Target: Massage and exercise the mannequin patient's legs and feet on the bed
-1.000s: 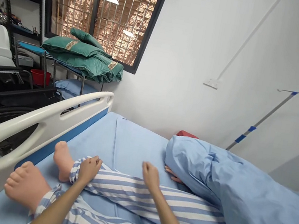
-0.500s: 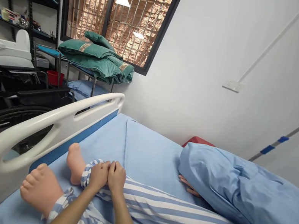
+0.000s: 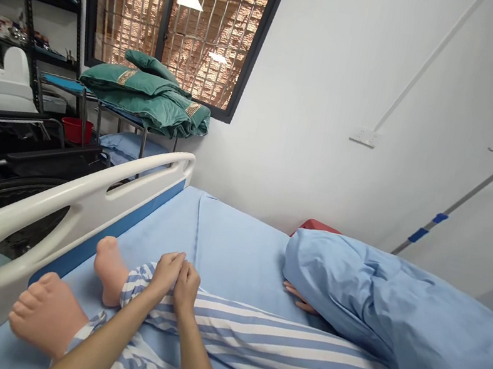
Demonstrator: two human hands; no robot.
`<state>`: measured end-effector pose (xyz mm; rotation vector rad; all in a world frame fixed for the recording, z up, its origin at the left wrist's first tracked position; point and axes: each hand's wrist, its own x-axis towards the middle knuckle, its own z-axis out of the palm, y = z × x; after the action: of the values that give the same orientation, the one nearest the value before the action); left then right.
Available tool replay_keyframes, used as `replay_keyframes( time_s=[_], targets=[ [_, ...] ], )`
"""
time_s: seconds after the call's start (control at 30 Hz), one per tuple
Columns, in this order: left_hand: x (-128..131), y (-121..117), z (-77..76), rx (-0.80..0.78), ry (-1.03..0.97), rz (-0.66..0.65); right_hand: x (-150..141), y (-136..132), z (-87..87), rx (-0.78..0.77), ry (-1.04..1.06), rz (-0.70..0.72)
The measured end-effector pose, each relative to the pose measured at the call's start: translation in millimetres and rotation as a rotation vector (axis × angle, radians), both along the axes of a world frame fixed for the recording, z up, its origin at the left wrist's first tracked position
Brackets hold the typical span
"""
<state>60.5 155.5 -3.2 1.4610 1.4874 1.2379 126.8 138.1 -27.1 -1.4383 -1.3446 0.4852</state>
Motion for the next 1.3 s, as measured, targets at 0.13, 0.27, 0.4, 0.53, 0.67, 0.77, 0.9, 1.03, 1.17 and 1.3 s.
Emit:
replay_keyframes(
  time_s=[0.13, 0.27, 0.4, 0.53, 0.67, 0.77, 0.9, 1.03, 1.17, 1.3],
  targets=[
    [10, -7, -6.0, 0.021, -0.08, 0.064, 3, 3, -2.1, -0.005, 0.053, 0.012],
    [10, -22, -28.6, 0.127, 0.175, 0.084, 7, 5, -5.4, 0.004, 0.135, -0.014],
    [9, -27, -37.3, 0.093, 0.475, 0.111, 7, 5, -7.4, 0.022, 0.142, -0.013],
    [11, -27, -32.4, 0.028, 0.605, 0.137, 8, 5, -1.8, -0.02, 0.052, 0.004],
    [14, -30, -25.5, -0.015, 0.658, 0.129, 20, 2, 24.2, -0.084, -0.157, 0.047],
    [16, -33, -21.6, -0.003, 0.695, 0.12, 33, -1, 45.2, -0.004, -0.246, 0.064],
    [18, -34, -20.3, 0.003, 0.71, 0.153, 43, -7, 38.9, 0.024, -0.261, 0.02],
    [18, -32, -23.7, 0.012, 0.707, 0.151, 41, -15, 10.4, -0.061, -0.388, -0.021],
    [19, -30, -26.8, 0.003, 0.717, 0.151, 39, -18, 3.8, -0.09, -0.445, -0.009],
    [19, -31, -26.8, 0.014, 0.714, 0.117, 40, -19, 5.3, -0.07, -0.472, -0.049]
  ],
)
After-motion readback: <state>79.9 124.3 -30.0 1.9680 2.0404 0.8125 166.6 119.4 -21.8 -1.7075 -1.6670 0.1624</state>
